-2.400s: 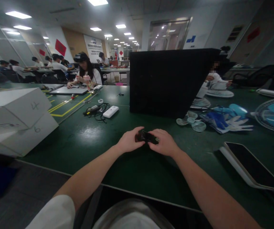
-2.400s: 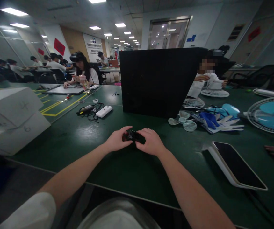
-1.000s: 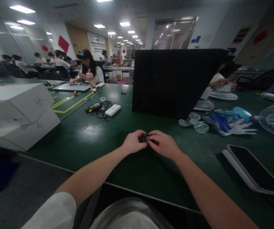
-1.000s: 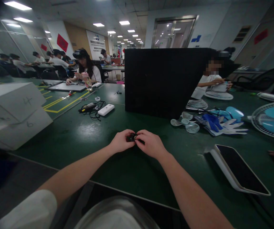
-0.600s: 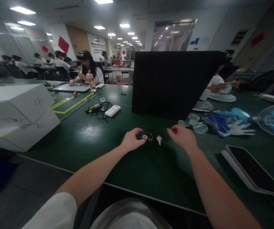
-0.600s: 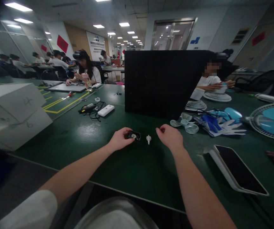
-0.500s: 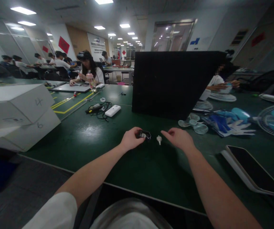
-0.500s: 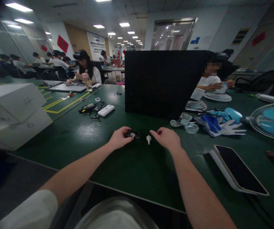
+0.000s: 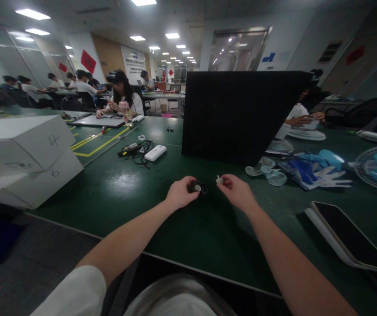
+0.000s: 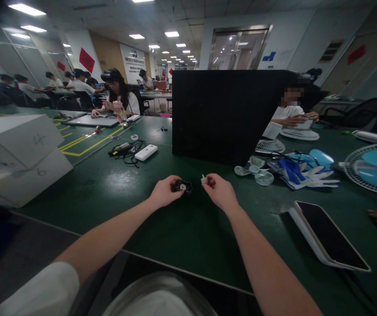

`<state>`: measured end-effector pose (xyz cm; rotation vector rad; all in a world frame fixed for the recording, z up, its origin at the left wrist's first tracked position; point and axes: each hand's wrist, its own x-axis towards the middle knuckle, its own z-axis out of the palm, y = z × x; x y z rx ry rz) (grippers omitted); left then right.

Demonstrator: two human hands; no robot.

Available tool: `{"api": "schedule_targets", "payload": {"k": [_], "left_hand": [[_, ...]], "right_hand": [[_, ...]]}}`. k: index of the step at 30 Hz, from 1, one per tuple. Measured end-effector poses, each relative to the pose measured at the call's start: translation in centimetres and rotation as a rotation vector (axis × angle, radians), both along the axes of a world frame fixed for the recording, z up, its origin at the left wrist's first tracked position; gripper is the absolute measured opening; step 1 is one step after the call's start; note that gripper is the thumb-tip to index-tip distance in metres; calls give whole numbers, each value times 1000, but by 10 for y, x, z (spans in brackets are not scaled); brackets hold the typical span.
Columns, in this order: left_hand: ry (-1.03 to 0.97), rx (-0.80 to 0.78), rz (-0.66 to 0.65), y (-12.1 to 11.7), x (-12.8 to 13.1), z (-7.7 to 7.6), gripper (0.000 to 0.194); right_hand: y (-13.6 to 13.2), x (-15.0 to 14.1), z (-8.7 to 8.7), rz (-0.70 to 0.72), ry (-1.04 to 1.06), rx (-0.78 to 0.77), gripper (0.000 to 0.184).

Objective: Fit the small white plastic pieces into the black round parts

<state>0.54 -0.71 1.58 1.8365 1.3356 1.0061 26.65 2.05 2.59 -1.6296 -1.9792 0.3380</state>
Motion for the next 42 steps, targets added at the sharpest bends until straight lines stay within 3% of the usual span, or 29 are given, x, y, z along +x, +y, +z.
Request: {"api": "schedule_targets", "payload": {"k": [4,8,11,17,22,29,33,37,42], "left_hand": [[32,28,3,2,0,-3,44],[100,63,6,2,0,-5,42],[149,65,10,1,0,-4,42],[150,48,-2,-1,1,-1,45],[91,62,-52,1,3,-8,46],[-40,-11,-116,5,4,-18,46],[-70,-18,-87,11,1,-17,47],[-42,-30,-77,16,-2,-17,45],[-20,-24,-37,19,-3,-22,48]], "right_hand": [[-6,-13,3,120,123,89,40],[-13,-22,8,128,313,18,39],[-16,-23,12,154,318,24,27],[-24,-25,17,217,276,45,24],[-22,-29,7,260,242,10,22],[-20,-34,-7,303,376,-113,29],[-9,-22,-7,146,762,-193,49],[10,2,-8,-127,1276,-433,75],[22,26,-12,-131,1690,-553,88]]}}
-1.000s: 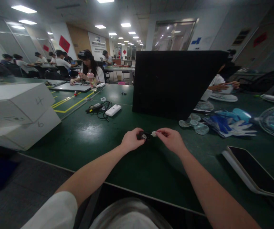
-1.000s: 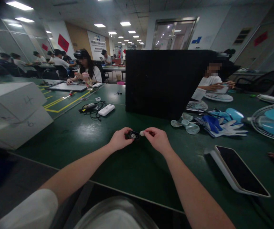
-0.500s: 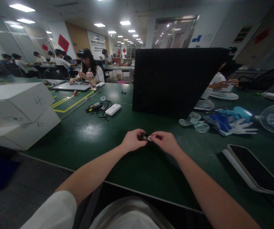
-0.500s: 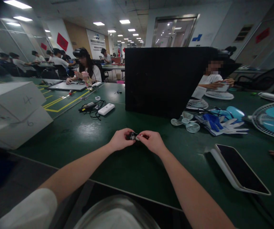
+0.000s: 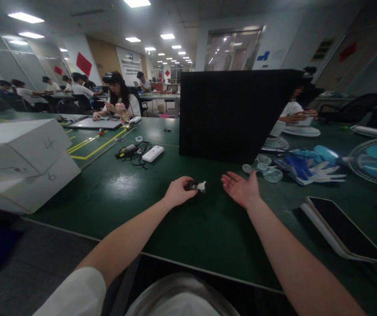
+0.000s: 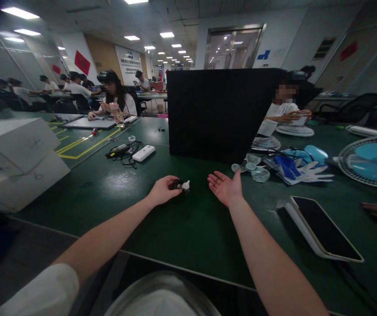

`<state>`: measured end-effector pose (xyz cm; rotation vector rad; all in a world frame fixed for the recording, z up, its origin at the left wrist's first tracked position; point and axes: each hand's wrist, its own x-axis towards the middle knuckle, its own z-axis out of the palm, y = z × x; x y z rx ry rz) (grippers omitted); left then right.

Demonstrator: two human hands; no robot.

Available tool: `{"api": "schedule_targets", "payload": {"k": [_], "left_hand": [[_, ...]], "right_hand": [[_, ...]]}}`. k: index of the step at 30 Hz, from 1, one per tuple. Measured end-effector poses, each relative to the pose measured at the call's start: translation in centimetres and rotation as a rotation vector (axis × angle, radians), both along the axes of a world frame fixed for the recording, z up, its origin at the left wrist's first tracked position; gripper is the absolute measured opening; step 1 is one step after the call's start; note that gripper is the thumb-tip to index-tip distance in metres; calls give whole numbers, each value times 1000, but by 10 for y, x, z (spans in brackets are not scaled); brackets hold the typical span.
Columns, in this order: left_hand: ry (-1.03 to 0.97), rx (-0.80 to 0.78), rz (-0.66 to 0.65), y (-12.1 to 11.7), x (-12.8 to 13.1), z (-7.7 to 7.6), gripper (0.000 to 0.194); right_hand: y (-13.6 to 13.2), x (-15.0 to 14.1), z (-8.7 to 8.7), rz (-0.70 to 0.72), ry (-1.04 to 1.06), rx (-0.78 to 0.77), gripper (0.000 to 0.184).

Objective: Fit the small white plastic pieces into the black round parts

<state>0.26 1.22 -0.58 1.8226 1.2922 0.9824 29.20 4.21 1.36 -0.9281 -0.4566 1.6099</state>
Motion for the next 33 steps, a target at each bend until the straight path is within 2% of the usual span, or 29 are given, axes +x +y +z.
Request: {"api": "schedule_targets", "payload": {"k": [3,9,16,21,26,30,33], "left_hand": [[-6,-12,-14,0,0,-1,48],[-8,-36,-15,-1,1,1,48],[-60,-50,-60,-1,-3,5,48],[-29,-65,-53,-2,-19,13,47],[-13,-87,45,7,-64,13,50],[40,-52,144,11,-127,10,59],[110,-40,281,7,-175,8,59]], "right_hand": [[1,3,-2,-23,98,1,94],[2,1,-4,-3,132,-21,93],[0,0,-2,18,42,-11,88],[-2,-1,-1,16,-7,1,85],[2,2,-4,18,-1,26,83],[4,2,-5,25,24,18,84],[4,1,-4,25,20,14,83]]}}
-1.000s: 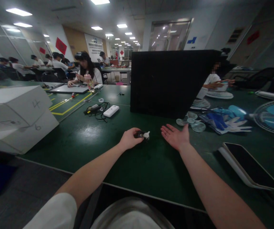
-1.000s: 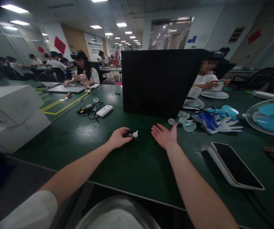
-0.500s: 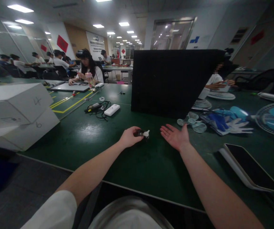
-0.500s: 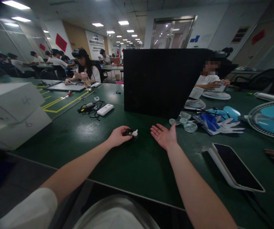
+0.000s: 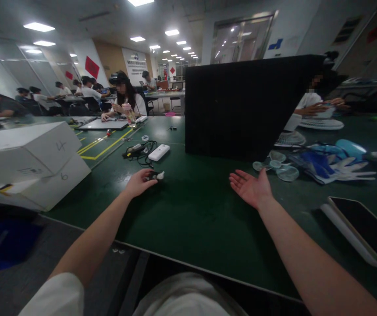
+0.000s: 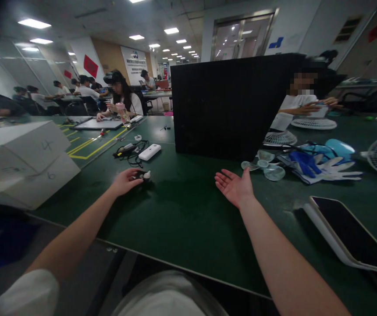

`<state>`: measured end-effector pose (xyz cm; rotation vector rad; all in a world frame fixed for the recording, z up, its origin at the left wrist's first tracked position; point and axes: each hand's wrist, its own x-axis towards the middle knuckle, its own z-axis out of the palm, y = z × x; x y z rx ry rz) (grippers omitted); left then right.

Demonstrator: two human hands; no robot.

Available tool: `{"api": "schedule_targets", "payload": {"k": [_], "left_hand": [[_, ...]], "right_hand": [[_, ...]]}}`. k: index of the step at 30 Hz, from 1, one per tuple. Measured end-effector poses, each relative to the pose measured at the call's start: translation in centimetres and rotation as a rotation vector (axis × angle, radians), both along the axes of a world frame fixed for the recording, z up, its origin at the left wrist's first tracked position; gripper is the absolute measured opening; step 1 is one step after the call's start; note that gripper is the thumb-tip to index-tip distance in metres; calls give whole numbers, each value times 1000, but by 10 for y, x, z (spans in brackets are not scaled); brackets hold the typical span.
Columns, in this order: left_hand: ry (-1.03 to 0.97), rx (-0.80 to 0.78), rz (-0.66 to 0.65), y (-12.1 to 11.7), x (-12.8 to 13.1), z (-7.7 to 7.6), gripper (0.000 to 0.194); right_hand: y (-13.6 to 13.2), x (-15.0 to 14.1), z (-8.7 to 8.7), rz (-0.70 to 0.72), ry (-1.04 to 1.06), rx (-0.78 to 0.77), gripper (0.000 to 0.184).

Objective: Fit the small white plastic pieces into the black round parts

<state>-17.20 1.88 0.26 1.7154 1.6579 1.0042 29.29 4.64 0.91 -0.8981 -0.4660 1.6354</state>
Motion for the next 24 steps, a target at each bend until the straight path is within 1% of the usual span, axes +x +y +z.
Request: {"api": "schedule_targets", "payload": {"k": [2,4,8,10,13,18,21,24], "left_hand": [[58,27,71,-4,-26,-1,57],[129,60,136,-7,-44,-1,56],[341,109,269,-5,-62,-1,56],[452,176,299,-2,-66,-2,55],[587,272,295,-3,-68,-2,52],[764,342,196,-8,-57,0,50],[811,370,155,-8,-46,2,51],[821,342,136,-9,-38,3,53]], "right_hand": [[0,0,0,-7,-8,0,82],[1,0,0,-12,-18,0,81],[1,1,0,-8,-32,3,81],[1,1,1,-6,-42,7,81],[0,0,2,-2,-57,16,81],[-2,-3,4,6,-62,13,81],[-3,-4,5,4,-73,20,79],[-4,-4,5,5,-83,23,78]]}}
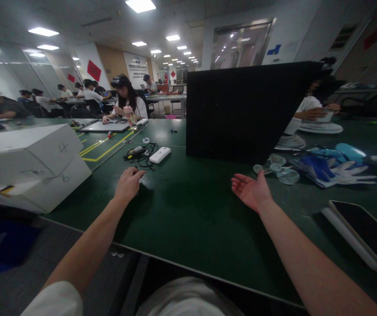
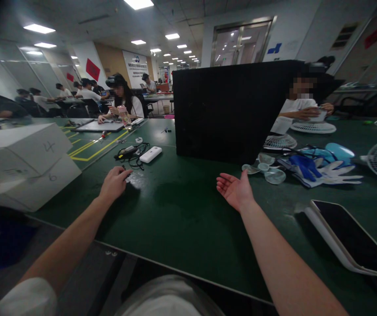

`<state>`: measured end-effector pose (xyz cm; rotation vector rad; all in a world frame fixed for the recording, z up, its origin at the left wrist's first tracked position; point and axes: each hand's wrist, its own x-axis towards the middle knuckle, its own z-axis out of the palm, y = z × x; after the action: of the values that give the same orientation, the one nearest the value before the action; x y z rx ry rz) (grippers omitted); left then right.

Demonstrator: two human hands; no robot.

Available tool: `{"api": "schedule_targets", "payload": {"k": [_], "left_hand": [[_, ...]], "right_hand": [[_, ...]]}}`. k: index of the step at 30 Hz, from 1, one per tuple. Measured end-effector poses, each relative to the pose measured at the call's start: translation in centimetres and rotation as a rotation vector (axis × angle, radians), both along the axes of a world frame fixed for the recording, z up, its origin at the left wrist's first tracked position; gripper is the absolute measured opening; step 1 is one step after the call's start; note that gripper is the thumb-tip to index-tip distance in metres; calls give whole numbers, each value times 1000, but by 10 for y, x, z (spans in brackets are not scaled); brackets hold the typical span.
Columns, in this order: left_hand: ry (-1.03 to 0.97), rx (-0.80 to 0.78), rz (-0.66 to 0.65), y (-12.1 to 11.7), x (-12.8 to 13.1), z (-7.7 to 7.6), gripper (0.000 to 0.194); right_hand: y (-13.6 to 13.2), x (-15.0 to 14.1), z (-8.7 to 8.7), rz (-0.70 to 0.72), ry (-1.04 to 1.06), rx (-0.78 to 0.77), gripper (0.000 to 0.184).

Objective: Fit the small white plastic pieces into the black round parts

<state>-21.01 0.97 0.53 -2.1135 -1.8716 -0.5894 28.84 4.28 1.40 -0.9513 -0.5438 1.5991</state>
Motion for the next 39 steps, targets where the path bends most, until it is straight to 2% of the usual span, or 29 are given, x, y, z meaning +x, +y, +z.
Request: {"api": "schedule_targets", "payload": {"k": [5,9,13,18,26,34,37,39], "left_hand": [[84,-70,94,-10,8,5,56],[49,2,101,-14,13,8,57],[-43,75,82,-3,16,1,64],[-95,-66,98,13,13,-10,64],[-38,-77,81,11,15,-7,59],[-12,-69,73,15,13,-12,52],[-16,-82,44,14,25,-11,51],[-22,-109,-22,13,45,-9,50]], "right_hand": [[0,-1,0,2,-19,7,76],[0,-1,-1,7,-32,8,74],[0,-1,-1,3,-33,3,73],[0,0,-3,17,-38,9,73],[-1,0,-1,26,-31,2,72],[0,-1,-1,36,-33,5,71],[-1,-1,0,37,-42,10,72],[-2,-2,1,36,-56,9,72]]}}
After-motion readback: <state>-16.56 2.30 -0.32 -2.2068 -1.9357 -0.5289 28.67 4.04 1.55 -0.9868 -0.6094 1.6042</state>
